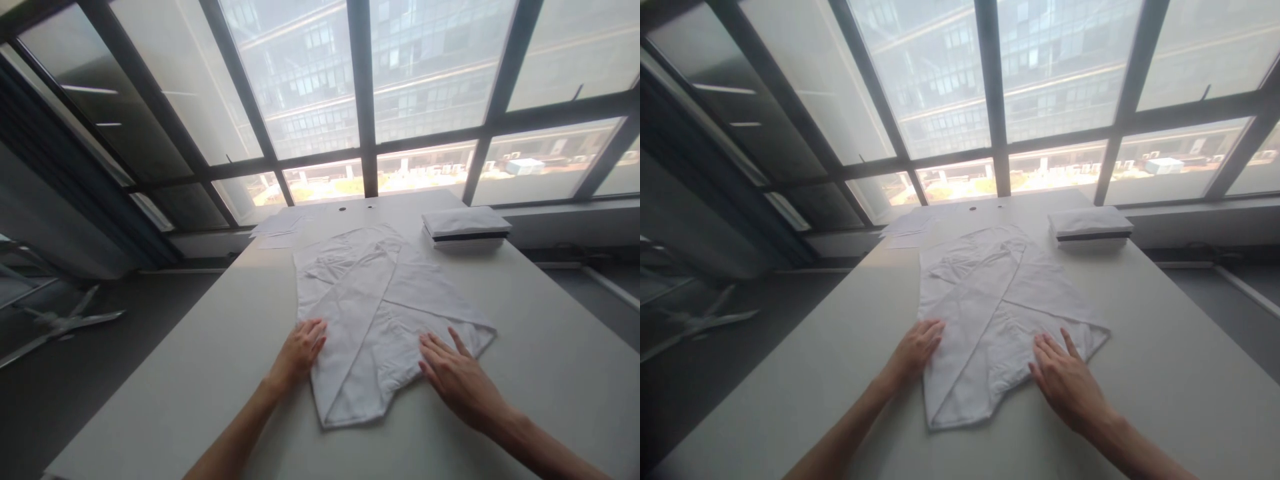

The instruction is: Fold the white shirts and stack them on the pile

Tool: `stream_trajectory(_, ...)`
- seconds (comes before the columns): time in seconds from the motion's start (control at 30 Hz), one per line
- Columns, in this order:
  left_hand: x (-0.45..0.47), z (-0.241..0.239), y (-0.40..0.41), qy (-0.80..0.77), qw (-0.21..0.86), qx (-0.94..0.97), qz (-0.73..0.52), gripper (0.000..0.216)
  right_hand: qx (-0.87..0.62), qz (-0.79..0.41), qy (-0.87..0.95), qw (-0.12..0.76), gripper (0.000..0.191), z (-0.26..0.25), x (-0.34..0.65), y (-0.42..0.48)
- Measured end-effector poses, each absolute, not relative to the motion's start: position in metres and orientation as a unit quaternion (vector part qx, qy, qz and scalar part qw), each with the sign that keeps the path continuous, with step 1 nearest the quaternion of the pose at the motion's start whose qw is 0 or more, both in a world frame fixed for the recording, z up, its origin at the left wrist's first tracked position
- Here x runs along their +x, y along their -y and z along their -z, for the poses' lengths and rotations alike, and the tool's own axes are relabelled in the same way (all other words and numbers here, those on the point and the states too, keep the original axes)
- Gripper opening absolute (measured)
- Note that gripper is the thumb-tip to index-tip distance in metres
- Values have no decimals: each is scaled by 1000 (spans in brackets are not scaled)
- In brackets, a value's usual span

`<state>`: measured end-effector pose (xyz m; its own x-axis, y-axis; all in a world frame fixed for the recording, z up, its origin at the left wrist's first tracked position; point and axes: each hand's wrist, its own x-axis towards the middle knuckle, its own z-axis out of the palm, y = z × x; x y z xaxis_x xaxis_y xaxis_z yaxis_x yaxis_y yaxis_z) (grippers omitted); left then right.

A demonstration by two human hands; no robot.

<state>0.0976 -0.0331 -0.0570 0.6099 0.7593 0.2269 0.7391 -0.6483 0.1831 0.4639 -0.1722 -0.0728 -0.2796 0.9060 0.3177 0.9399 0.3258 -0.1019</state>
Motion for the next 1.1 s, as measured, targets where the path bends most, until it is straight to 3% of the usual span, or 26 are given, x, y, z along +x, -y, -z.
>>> stream_trajectory(0.27,136,46,94,-370,62,919,-122,34,-648,119,739,139,33,82,514,172)
stream_trajectory(0.5,122,45,12,-414,55,881,-221,39,-681,95,701,191,42,91,488,174)
stream_trajectory(0.73,91,64,-78,-452,57,868,-200,42,-689,118,684,207,62,141,471,180)
stream_trajectory(1.1,62,92,-62,-431,5,888,-162,47,-653,105,730,173,65,141,498,179)
